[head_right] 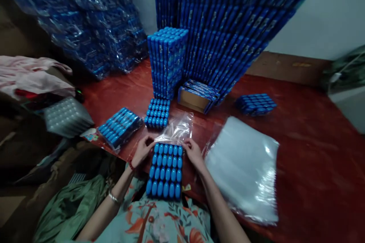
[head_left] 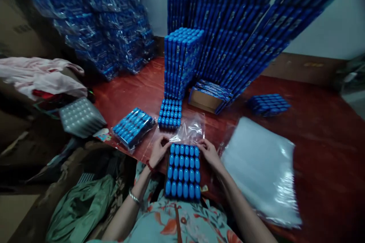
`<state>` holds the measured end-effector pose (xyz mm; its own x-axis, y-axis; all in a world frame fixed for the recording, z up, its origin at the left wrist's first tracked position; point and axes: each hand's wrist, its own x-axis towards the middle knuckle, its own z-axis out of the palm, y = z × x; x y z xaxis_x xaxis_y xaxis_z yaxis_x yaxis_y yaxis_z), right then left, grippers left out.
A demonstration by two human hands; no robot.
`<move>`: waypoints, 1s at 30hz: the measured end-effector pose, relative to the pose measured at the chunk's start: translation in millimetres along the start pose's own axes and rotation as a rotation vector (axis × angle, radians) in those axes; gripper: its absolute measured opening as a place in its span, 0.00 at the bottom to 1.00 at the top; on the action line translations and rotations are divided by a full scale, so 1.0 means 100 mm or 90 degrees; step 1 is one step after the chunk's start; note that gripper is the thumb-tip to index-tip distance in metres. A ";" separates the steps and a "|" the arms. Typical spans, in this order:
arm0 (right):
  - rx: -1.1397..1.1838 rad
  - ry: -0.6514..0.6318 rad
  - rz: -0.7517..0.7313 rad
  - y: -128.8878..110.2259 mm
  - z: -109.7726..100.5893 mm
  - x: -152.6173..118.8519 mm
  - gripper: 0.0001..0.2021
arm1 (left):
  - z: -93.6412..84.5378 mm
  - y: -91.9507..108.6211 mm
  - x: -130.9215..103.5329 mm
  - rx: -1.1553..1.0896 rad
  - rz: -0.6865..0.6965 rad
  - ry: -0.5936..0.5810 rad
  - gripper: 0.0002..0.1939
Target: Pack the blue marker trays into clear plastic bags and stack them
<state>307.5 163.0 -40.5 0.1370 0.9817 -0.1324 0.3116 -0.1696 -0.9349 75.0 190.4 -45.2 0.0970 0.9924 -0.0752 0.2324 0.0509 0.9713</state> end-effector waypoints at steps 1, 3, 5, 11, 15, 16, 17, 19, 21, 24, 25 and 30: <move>-0.009 0.017 -0.014 -0.02 0.00 -0.03 0.15 | 0.00 0.02 -0.02 -0.009 -0.005 0.003 0.11; -0.067 0.050 -0.069 -0.07 -0.01 -0.18 0.12 | -0.03 0.05 -0.10 -0.015 0.003 0.012 0.10; -0.156 0.057 -0.167 -0.15 -0.05 -0.41 0.08 | -0.06 0.08 -0.24 0.010 0.035 0.021 0.08; -0.324 -0.013 -0.374 -0.19 -0.15 -1.08 0.08 | -0.22 0.13 -0.78 0.163 0.077 -0.065 0.17; -0.368 -0.062 -0.411 -0.03 -0.22 -1.39 0.07 | -0.35 0.14 -1.15 0.267 0.125 -0.178 0.10; -0.381 -0.089 -0.415 0.02 -0.24 -1.45 0.07 | -0.39 0.13 -1.25 0.293 0.131 -0.199 0.11; -0.389 -0.124 -0.410 0.06 -0.26 -1.51 0.07 | -0.42 0.09 -1.35 0.316 0.136 -0.224 0.12; -0.365 -0.212 -0.383 0.12 -0.30 -1.62 0.11 | -0.48 -0.03 -1.54 0.356 0.163 -0.279 0.14; -0.296 -0.312 -0.309 0.11 -0.33 -1.68 0.15 | -0.50 -0.18 -1.70 0.393 0.209 -0.324 0.13; -0.181 -0.404 -0.152 -0.05 -0.38 -1.66 0.17 | -0.50 -0.25 -1.81 0.435 0.299 -0.344 0.14; -0.156 -0.416 -0.100 -0.14 -0.40 -1.63 0.17 | -0.50 -0.20 -1.80 0.451 0.322 -0.340 0.14; -0.064 -0.357 -0.010 -0.61 -0.51 -1.37 0.13 | -0.55 0.51 -1.50 0.485 0.318 -0.286 0.09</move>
<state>318.0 34.9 51.6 -0.3796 0.8758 -0.2980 0.4012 -0.1344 -0.9061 19.3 50.4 28.2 0.6707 0.7384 0.0699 0.6054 -0.5994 0.5236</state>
